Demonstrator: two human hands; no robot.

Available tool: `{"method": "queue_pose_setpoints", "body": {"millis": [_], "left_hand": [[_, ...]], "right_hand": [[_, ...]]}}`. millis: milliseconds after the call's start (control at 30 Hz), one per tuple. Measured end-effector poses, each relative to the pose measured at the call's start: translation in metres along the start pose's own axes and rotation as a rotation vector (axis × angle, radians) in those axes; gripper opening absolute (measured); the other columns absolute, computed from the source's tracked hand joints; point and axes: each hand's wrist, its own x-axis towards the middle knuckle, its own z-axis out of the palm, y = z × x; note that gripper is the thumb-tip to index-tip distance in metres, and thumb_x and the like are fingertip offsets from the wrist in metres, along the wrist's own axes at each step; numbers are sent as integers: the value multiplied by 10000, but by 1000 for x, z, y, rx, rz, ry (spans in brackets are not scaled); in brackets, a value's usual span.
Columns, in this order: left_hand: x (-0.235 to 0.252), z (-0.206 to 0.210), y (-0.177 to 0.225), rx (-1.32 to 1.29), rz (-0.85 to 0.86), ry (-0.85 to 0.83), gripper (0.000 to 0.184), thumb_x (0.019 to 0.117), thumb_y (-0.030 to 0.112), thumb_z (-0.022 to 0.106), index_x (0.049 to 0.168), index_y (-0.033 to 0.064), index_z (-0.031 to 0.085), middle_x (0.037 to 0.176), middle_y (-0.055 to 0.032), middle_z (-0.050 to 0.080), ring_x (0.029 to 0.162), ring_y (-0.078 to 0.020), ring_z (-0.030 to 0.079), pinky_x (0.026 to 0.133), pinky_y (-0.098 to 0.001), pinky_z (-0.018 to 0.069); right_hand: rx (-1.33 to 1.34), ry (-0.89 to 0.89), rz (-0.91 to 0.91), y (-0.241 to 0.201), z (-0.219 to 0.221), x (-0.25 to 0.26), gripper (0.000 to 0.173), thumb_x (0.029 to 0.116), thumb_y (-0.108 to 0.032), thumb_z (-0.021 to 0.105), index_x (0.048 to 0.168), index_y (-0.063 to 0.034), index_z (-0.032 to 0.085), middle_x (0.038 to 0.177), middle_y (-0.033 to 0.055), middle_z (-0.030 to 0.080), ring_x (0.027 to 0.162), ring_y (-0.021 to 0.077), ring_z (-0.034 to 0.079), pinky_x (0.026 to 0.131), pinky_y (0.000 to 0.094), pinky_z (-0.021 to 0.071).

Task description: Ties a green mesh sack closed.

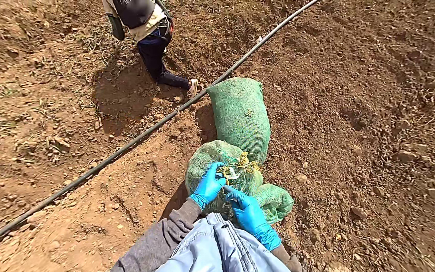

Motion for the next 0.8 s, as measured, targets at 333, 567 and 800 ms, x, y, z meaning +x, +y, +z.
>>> {"method": "queue_pose_setpoints", "body": {"millis": [333, 567, 800], "left_hand": [[-7, 5, 0, 172, -79, -16, 598, 929, 129, 659, 1494, 202, 478, 1126, -73, 720, 892, -180, 711, 866, -417, 588], [-8, 16, 12, 400, 182, -48, 366, 981, 112, 554, 1322, 184, 666, 1375, -37, 635, 1232, -173, 625, 1075, -422, 506], [-11, 10, 12, 785, 235, -318, 496, 960, 69, 569, 1435, 208, 604, 1433, -85, 614, 1360, -275, 551, 1133, -524, 426]], "right_hand": [[135, 498, 468, 3, -25, 6, 302, 948, -349, 719, 1168, -141, 719, 921, -7, 732, 808, 128, 694, 764, 377, 579], [381, 80, 563, 21, -13, 49, 232, 990, -260, 678, 1152, -102, 725, 1021, 47, 724, 852, 130, 670, 703, 330, 536], [647, 90, 549, 16, -25, 34, 129, 968, -114, 699, 1040, -9, 680, 853, 70, 666, 560, 107, 531, 502, 251, 444]]}}
